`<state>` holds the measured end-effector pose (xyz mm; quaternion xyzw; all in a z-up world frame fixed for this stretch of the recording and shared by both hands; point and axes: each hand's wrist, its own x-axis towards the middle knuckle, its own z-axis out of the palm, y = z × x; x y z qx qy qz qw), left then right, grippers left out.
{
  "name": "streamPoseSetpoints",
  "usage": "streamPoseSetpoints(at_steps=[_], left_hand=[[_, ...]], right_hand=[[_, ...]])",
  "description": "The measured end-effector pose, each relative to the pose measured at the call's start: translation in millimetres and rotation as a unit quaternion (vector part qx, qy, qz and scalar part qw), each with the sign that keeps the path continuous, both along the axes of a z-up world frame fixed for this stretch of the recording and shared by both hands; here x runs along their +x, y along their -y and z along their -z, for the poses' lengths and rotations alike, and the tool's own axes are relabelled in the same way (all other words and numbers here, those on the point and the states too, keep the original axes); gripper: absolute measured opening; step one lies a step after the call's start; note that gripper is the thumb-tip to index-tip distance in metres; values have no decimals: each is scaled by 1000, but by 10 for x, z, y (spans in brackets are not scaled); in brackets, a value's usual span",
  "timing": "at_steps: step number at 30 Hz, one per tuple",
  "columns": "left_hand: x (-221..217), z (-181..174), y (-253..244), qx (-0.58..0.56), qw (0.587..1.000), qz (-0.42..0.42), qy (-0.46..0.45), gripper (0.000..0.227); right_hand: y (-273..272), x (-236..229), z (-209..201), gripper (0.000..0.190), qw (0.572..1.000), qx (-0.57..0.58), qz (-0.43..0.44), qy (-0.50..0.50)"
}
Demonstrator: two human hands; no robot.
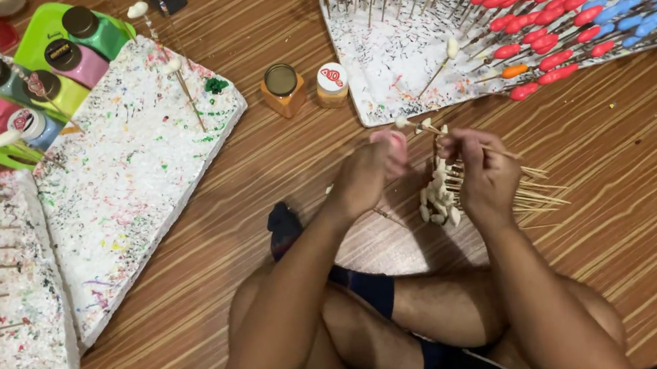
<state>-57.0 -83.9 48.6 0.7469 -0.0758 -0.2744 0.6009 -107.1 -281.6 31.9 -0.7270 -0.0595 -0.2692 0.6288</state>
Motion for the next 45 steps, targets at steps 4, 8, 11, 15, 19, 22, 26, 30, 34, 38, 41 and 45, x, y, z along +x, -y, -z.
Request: streamPoseSetpoints(at_steps=[4, 8, 11, 15, 19, 22, 26, 30, 34, 38, 41, 45], left_hand=[[115, 201, -200, 281, 946, 84, 140, 56], [278, 491, -202, 249, 942, 107, 197, 87], [303, 321, -174, 181, 952, 125, 213, 78], [475, 539, -185, 164, 954, 135, 212, 67], [446, 429, -193, 131, 961, 127, 208, 64], [503, 632, -178, 125, 958, 116, 231, 66], [543, 799, -157, 131, 954, 114, 244, 68], [542, 756, -163, 136, 956, 116, 234, 67], [537, 746, -171, 141, 957, 116, 226, 69], [526, 642, -180, 150, 955, 122, 223, 67], [510, 546, -173, 163, 956, 125, 210, 67], [520, 462, -195, 232, 945, 131, 191, 73]], right_hand=[[5, 74, 202, 30, 999, -4, 6, -37], [-37, 78, 229, 20, 984, -168, 40, -53], [-86, 93, 221, 21, 972, -219, 49, -64], [-63, 179, 321, 22, 962, -267, 57, -30], [-112, 240, 299, 26, 952, -299, 63, -15], [-141, 271, 313, 27, 941, -332, 67, -24], [-148, 303, 337, 26, 931, -358, 62, -33], [-103, 340, 517, 27, 937, -345, 54, -33], [-107, 338, 531, 29, 934, -352, 55, -28], [-92, 357, 599, 29, 935, -349, 52, -33], [-93, 356, 598, 29, 934, -351, 47, -42], [-135, 332, 485, 27, 931, -357, 45, -56]])
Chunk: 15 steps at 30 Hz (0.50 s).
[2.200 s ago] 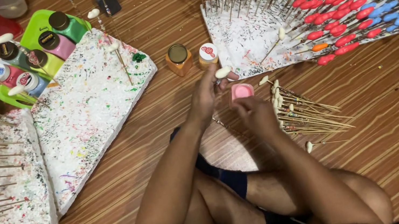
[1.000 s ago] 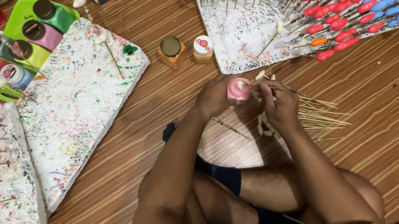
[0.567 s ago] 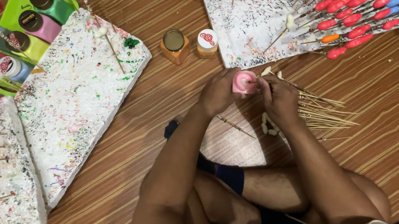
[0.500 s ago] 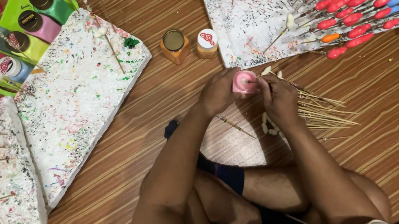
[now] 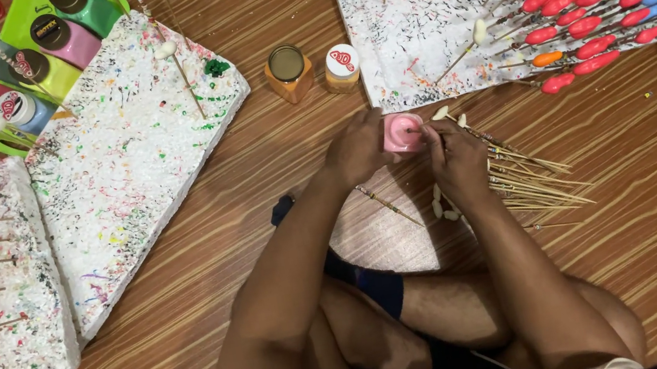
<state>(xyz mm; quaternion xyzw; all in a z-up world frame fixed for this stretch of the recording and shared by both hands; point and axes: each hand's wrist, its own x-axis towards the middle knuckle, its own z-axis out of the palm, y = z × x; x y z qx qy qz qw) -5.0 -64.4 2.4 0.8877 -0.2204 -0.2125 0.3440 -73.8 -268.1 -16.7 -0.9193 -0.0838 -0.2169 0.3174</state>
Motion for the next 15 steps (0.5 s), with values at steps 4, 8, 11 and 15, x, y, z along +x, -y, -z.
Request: streamPoseSetpoints(at_steps=[4, 8, 11, 15], left_hand=[[11, 255, 2, 53, 998, -24, -32, 64], [-170, 52, -28, 44, 995, -9, -85, 37], [-343, 150, -16, -61, 983, -55, -163, 34], [-543, 246, 246, -335, 847, -221, -349, 42]], right_hand=[[-4, 13, 5, 31, 1000, -10, -6, 2], [-13, -6, 7, 29, 999, 23, -6, 38], [65, -36, 131, 29, 998, 38, 3, 53], [122, -122, 219, 28, 994, 67, 18, 86]])
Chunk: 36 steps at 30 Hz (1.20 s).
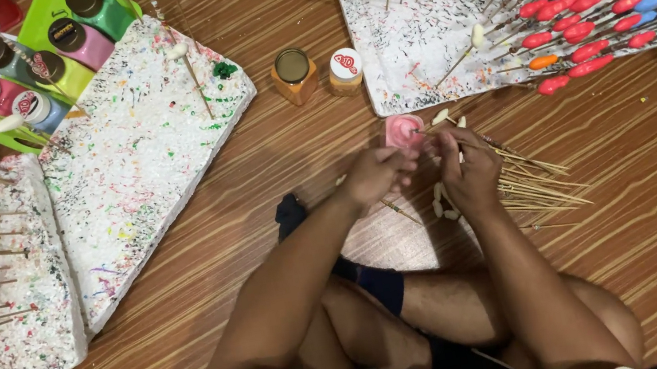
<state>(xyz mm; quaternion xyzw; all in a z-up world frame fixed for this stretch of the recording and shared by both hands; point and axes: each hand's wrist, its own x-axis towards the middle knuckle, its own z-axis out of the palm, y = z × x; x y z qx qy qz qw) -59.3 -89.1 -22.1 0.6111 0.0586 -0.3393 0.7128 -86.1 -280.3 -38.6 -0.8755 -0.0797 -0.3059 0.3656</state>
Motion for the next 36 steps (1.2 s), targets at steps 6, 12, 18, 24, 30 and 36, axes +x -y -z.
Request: streamPoseSetpoints(at_steps=[6, 12, 18, 24, 30, 36], left_hand=[[-89, 2, 441, -117, 978, -160, -69, 45], [-37, 247, 504, -87, 980, -172, -48, 27], [-75, 408, 509, -59, 983, -173, -19, 25], [-130, 392, 509, -28, 985, -169, 10, 25], [-174, 53, 505, 29, 990, -122, 57, 26], [9, -260, 91, 313, 904, 188, 224, 34]], right_hand=[[-13, -199, -163, 17, 995, 93, -27, -2], [4, -427, -287, 20, 930, 321, -71, -165], [450, -369, -374, 40, 775, 463, -196, -383], [331, -235, -381, 27, 818, 366, -126, -426], [-90, -272, -579, 46, 941, 27, -37, -335], [-39, -233, -208, 41, 987, -20, -11, -159]])
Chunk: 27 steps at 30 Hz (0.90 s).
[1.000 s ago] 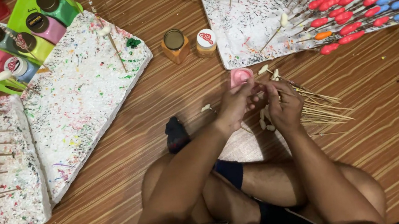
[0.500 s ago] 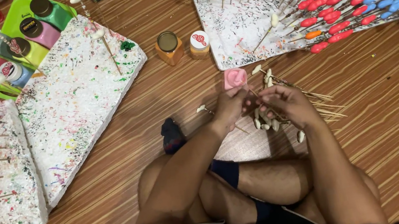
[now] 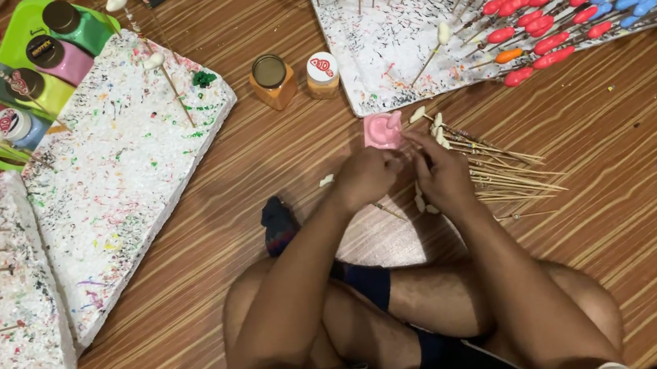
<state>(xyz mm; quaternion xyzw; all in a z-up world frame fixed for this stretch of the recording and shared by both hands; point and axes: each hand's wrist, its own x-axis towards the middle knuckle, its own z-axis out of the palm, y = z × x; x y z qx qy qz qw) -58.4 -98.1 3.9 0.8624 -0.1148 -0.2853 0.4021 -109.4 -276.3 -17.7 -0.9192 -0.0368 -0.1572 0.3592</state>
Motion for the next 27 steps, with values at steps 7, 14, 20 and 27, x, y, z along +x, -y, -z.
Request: streamPoseSetpoints(at_steps=[7, 14, 20, 27], left_hand=[[333, -296, -401, 71, 995, 49, 53, 57], [391, -122, -439, -20, 995, 66, 77, 74], [510, -38, -426, -13, 995, 60, 79, 66], [495, 34, -378, 3, 995, 50, 91, 64]], right_hand=[[-35, 48, 204, 31, 997, -51, -16, 62], [-47, 20, 206, 24, 991, -45, -4, 125], [-44, 88, 307, 18, 993, -75, 19, 89], [-148, 42, 17, 33, 987, -25, 18, 160]])
